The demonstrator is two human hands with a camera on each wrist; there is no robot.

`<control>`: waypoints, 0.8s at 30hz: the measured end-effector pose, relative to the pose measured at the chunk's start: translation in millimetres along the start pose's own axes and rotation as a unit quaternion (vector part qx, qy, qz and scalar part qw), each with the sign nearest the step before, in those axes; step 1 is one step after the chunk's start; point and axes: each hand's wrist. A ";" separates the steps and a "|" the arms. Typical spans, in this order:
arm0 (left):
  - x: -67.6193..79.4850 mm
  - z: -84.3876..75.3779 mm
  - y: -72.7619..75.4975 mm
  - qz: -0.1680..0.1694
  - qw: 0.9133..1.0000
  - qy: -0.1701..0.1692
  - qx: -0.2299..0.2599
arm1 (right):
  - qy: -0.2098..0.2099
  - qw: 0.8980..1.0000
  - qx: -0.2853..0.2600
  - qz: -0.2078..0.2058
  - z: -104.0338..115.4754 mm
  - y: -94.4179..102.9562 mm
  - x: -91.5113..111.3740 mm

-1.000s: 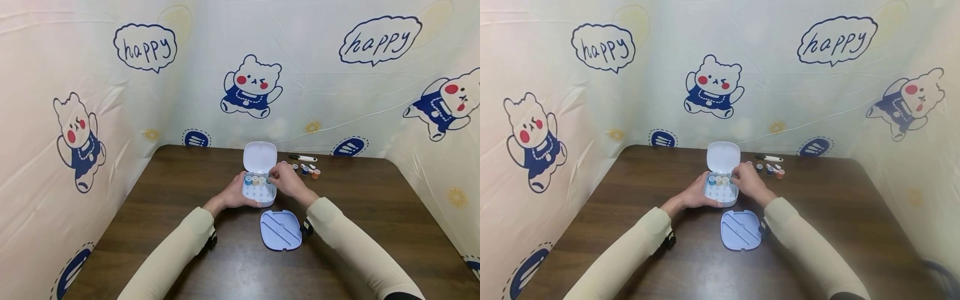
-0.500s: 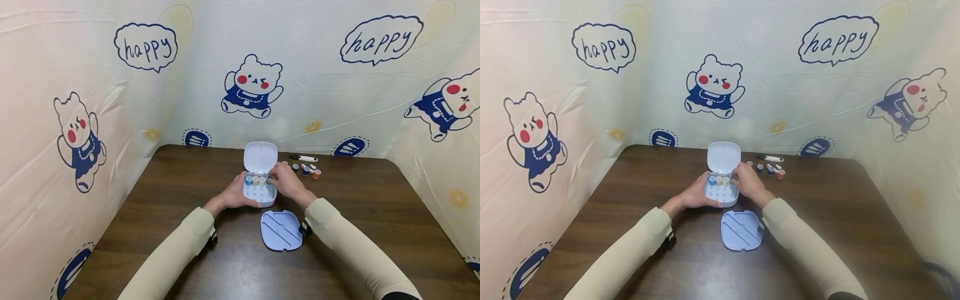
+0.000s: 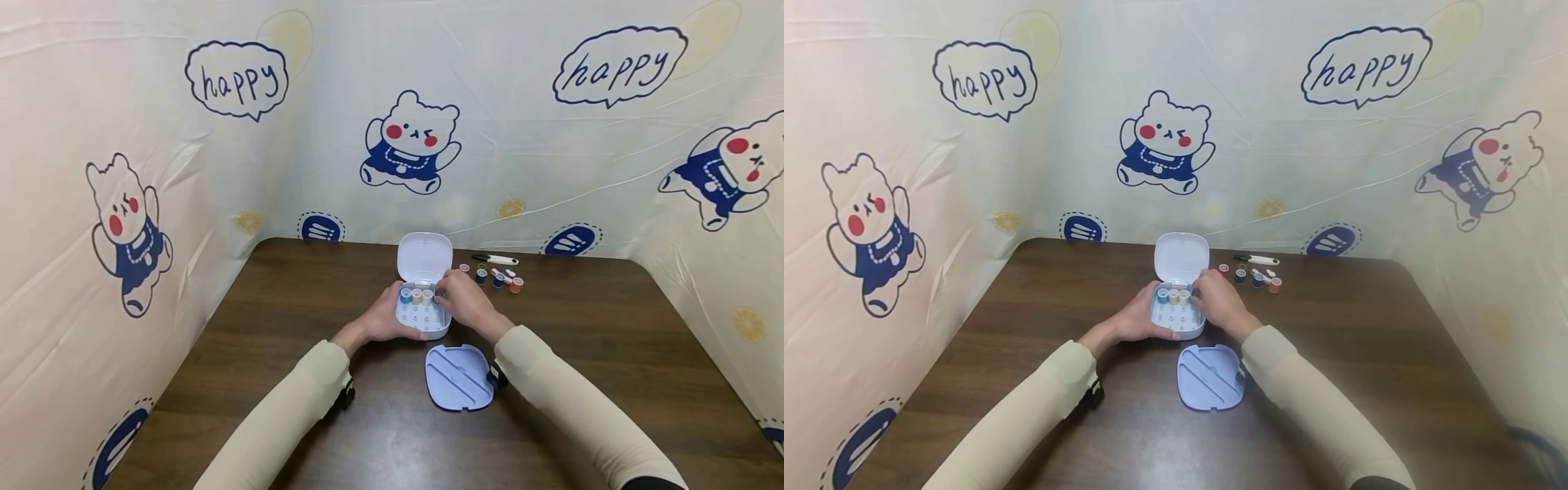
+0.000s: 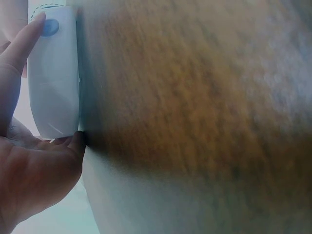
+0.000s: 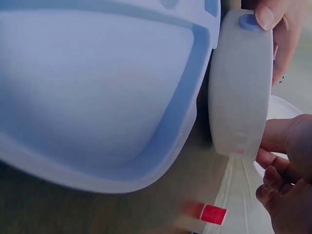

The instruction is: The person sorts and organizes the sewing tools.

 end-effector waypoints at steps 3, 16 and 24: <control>0.1 0.1 -0.1 0.000 1.000 0.001 -0.001 | -0.002 1.000 0.015 0.006 1.3 -1.6 0.0; 0.1 -1.2 0.3 0.005 1.000 0.005 0.003 | -0.007 0.999 0.028 0.013 2.9 2.0 3.4; 0.9 -2.0 1.3 0.006 1.000 0.014 0.001 | -0.009 0.999 -0.027 0.028 2.1 13.1 10.0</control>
Point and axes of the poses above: each hand's wrist, its own x-axis away from the middle knuckle, its own y-axis out of the back of the hand, z = x × y, and after that the axes turned 13 degrees about -x, right-handed
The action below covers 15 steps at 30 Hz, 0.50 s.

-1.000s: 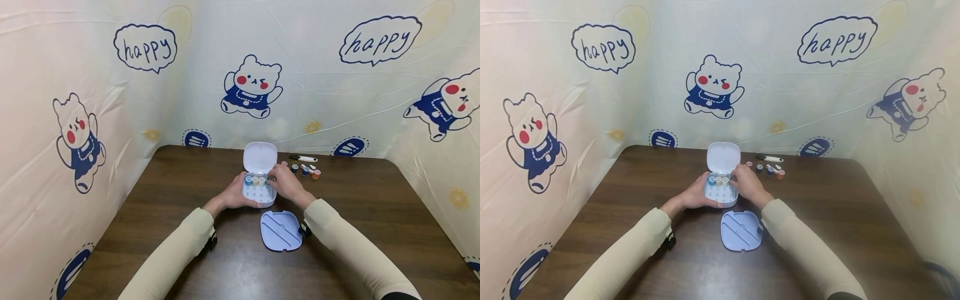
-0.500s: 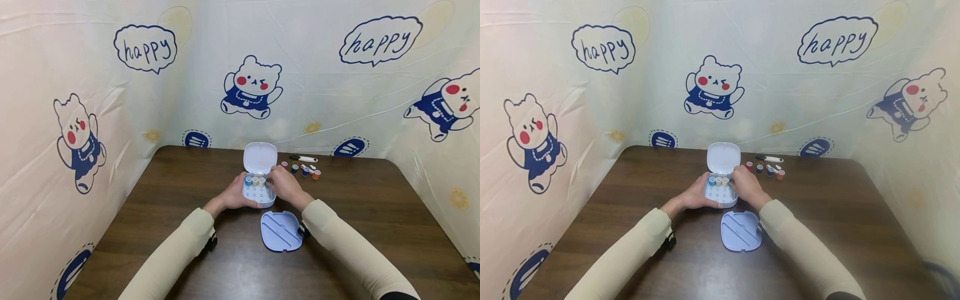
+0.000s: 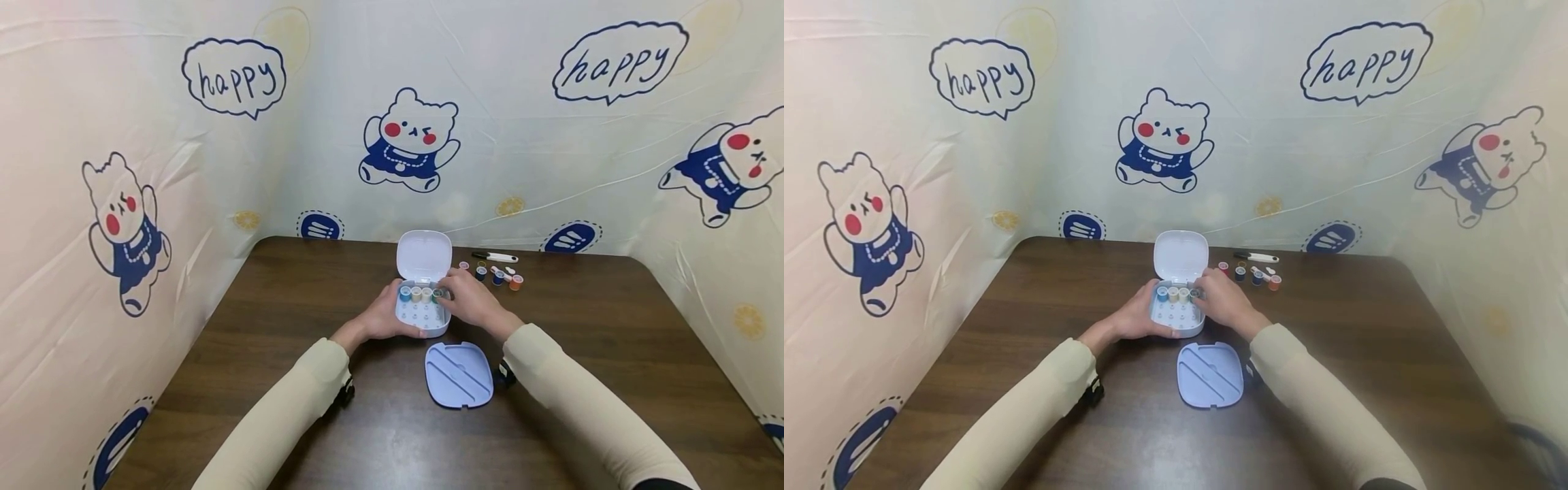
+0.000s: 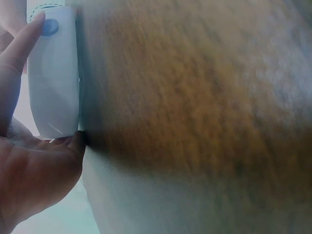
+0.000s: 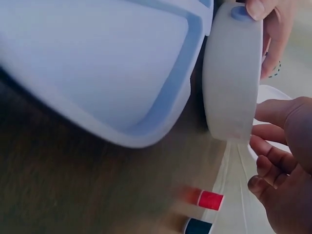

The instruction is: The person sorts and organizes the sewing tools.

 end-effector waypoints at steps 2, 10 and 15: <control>-0.5 -0.3 0.2 -0.001 1.000 -0.001 0.000 | 0.007 1.000 -0.004 -0.002 -1.6 2.3 2.0; -1.4 1.5 -1.4 -0.002 1.000 0.002 -0.006 | 0.011 0.999 -0.030 -0.011 -9.0 9.8 10.9; -1.0 0.7 -1.2 -0.004 1.000 0.002 -0.010 | -0.013 0.999 -0.049 -0.007 -15.8 11.5 15.6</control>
Point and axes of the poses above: each hand's wrist, its own x-axis away from the middle knuckle, its own y-axis out of the back of the hand, z = x × y, and after that the axes turned 13 degrees about -x, right-handed
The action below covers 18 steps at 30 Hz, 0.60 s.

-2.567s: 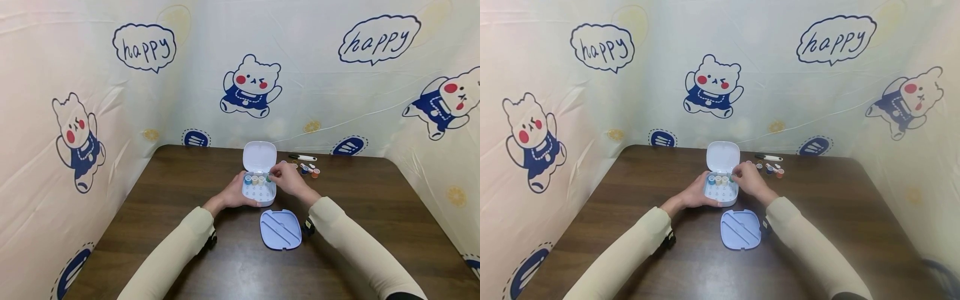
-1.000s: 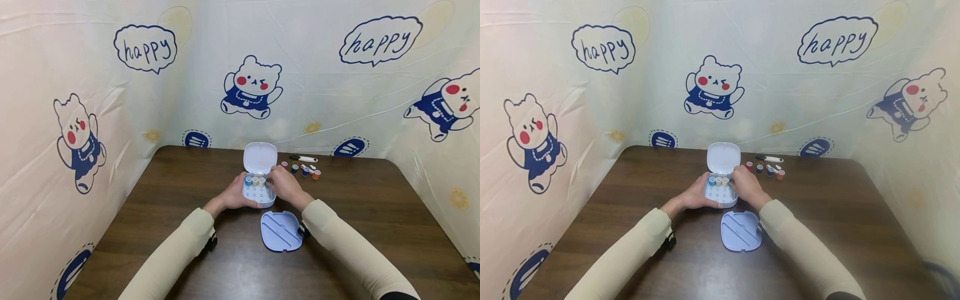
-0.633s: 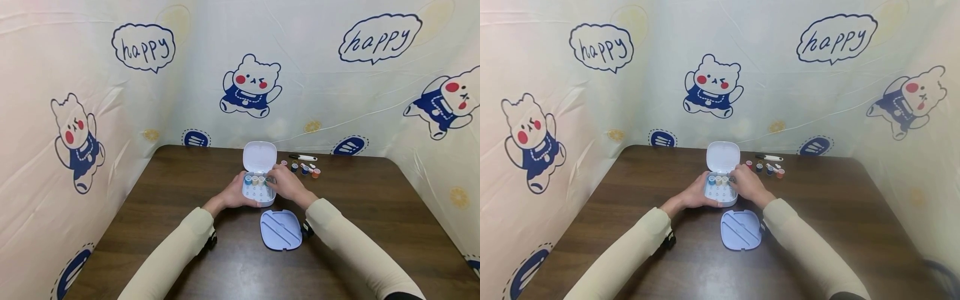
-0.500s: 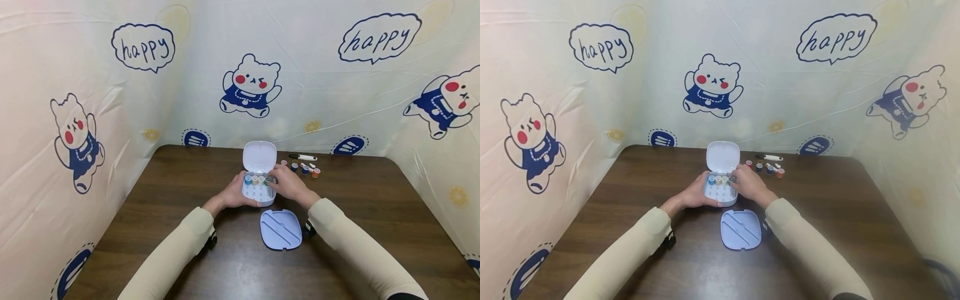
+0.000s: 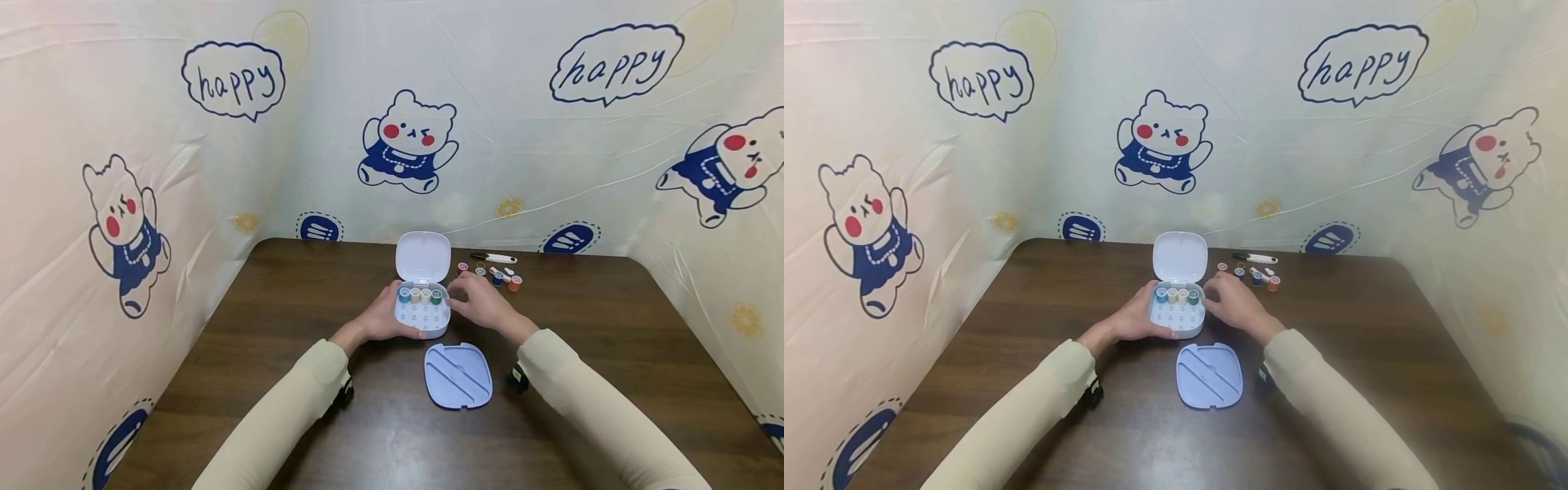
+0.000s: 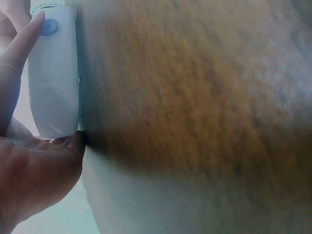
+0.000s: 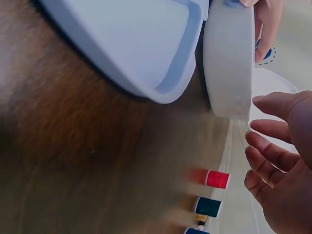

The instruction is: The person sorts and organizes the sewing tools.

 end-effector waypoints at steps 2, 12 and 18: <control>-0.2 0.0 0.2 -0.001 1.000 0.000 -0.001 | -0.003 1.000 -0.005 0.000 -3.7 0.4 1.5; -0.1 0.1 -0.3 0.000 1.000 0.008 0.001 | 0.008 1.000 -0.010 -0.019 -17.0 6.4 14.4; 0.4 -1.3 0.1 0.002 1.000 0.012 0.002 | 0.014 0.999 -0.011 -0.043 -29.3 12.1 23.2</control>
Point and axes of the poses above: each hand's wrist, its own x-axis away from the middle knuckle, its own y-axis out of the back of the hand, z = x × y, and after that the axes turned 13 degrees about -x, right-handed
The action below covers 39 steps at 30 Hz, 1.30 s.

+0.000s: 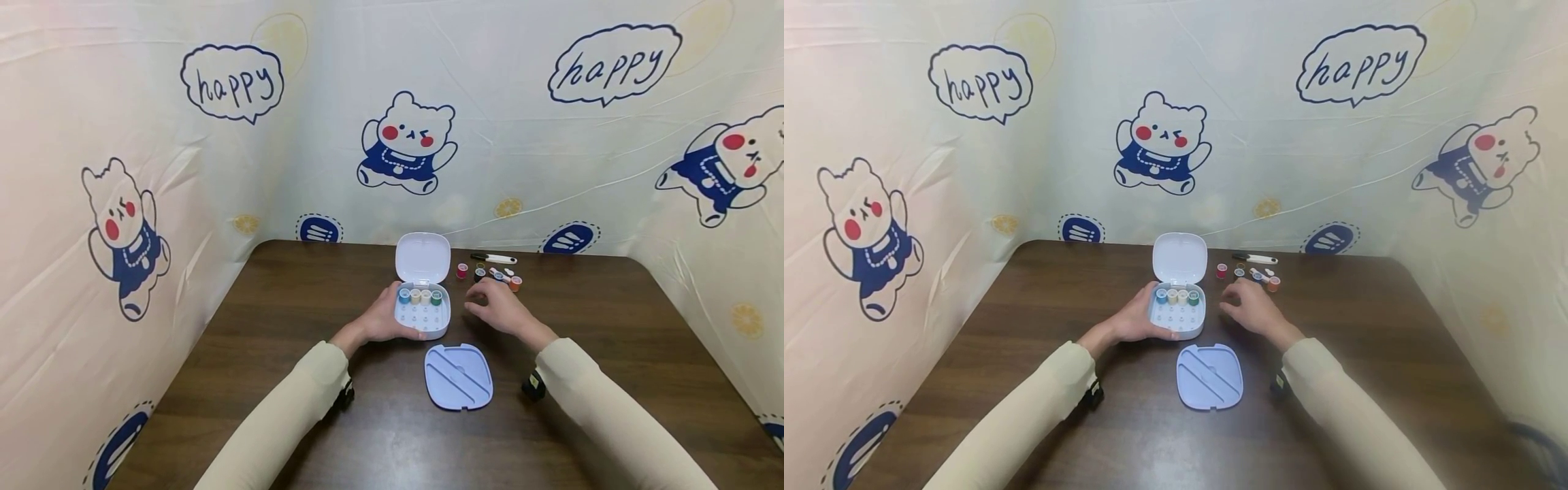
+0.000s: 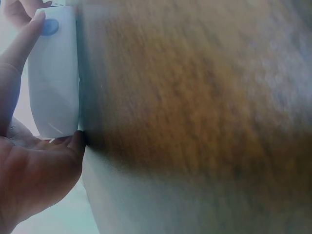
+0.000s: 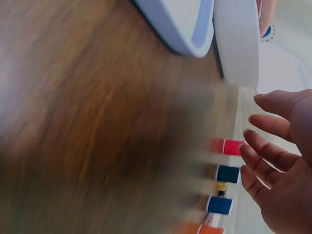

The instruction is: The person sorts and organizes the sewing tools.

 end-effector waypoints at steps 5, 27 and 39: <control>0.0 0.9 -0.5 0.000 1.000 0.001 -0.001 | -0.015 1.000 0.009 -0.016 -8.4 6.4 5.7; 1.0 -0.5 0.6 0.000 1.000 0.007 -0.004 | -0.147 0.986 0.018 -0.076 -30.1 29.5 24.6; 1.4 0.2 -0.2 -0.002 1.000 0.004 -0.008 | -0.178 0.970 -0.006 -0.164 -45.4 42.1 29.5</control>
Point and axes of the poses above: each hand's wrist, its own x-axis away from the middle knuckle, its own y-axis out of the back of the hand, z = x × y, and after that the axes turned 13 degrees about -x, right-handed
